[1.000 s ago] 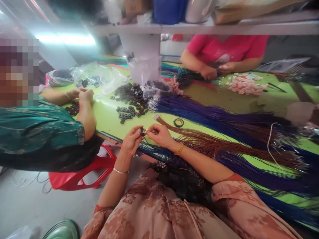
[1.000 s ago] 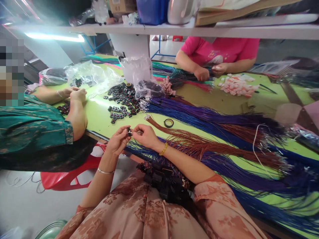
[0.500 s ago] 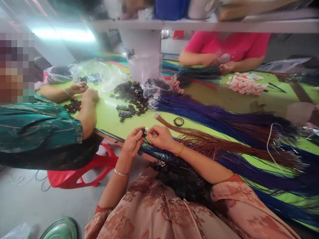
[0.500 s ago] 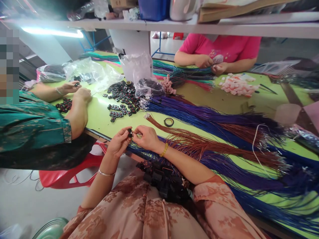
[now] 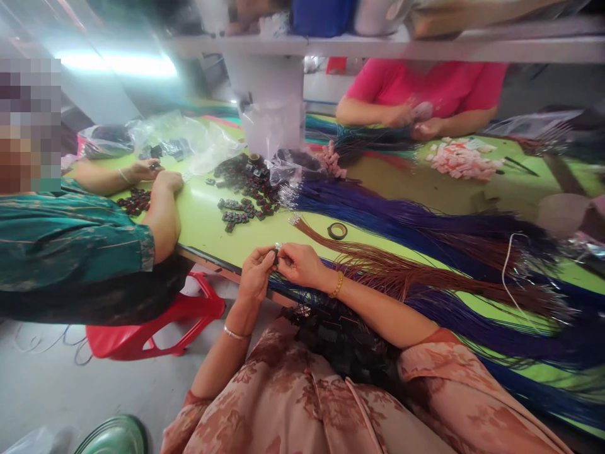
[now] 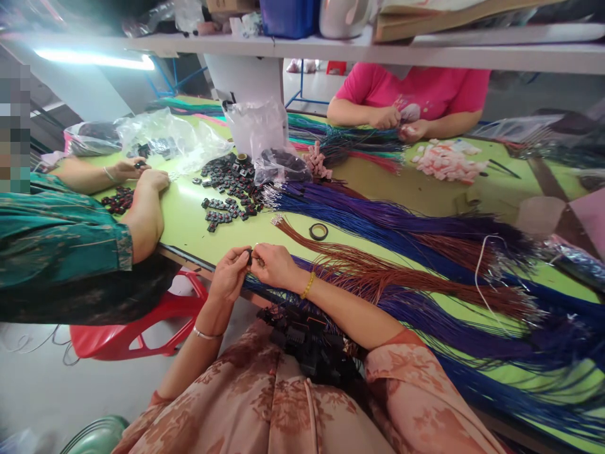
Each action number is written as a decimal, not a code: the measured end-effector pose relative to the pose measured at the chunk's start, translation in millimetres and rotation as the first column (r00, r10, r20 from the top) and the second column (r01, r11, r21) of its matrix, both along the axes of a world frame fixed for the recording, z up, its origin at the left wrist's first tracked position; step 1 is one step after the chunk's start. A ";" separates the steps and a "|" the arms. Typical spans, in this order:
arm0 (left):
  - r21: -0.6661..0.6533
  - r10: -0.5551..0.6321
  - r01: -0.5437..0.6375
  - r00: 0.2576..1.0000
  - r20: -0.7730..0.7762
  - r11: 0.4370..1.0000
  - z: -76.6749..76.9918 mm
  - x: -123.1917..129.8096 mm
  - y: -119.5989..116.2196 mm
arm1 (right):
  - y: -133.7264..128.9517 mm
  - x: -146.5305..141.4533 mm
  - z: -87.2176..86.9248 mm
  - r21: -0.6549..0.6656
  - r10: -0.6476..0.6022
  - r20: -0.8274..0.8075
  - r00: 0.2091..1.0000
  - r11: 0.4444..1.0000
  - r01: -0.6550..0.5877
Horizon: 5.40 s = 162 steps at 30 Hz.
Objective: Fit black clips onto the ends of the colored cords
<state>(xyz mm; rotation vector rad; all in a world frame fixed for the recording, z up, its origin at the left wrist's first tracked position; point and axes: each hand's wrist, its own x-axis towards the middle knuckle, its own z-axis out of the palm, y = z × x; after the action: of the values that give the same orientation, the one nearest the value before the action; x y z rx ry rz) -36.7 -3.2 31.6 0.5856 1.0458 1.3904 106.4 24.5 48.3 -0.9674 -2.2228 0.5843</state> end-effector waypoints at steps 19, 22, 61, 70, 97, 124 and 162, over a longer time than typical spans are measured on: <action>-0.034 -0.127 0.128 0.992 0.017 0.991 -11.6 -6.8 -11.2 | 34.0 31.4 -0.5 -0.134 -0.137 0.511 0.849 0.963 0.236; -0.023 -0.090 0.091 0.995 0.035 0.996 -11.2 -4.7 -10.7 | 33.3 30.3 2.3 -0.131 -0.160 0.345 0.925 0.968 0.216; -0.015 -0.033 0.035 0.992 0.119 0.999 -17.7 16.7 -6.4 | 6.4 19.0 2.0 0.048 0.065 0.163 0.984 0.996 -0.074; 0.007 -0.017 0.017 0.989 0.144 1.000 -23.0 20.5 -2.1 | 2.6 17.6 -5.8 -0.015 0.020 0.116 0.993 1.000 -0.019; -0.014 -0.010 0.012 0.991 0.135 1.000 -30.1 21.0 -0.9 | 60.0 39.0 -5.2 -0.039 -0.316 0.500 0.806 0.922 0.386; 0.017 -0.015 0.012 0.988 0.156 1.000 -32.8 21.5 -1.5 | 12.8 23.6 -0.3 -0.321 -0.145 0.062 0.987 0.934 0.158; 0.396 -0.211 0.812 0.517 -0.830 0.429 20.1 96.2 -76.3 | 30.2 12.4 24.1 -0.331 0.200 0.236 0.951 0.936 -0.115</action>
<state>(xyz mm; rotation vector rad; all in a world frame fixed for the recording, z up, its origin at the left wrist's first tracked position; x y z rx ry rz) 59.5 -79.5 51.7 2.0652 0.5813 0.8972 118.8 54.7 72.5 -1.0829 -2.5141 0.9558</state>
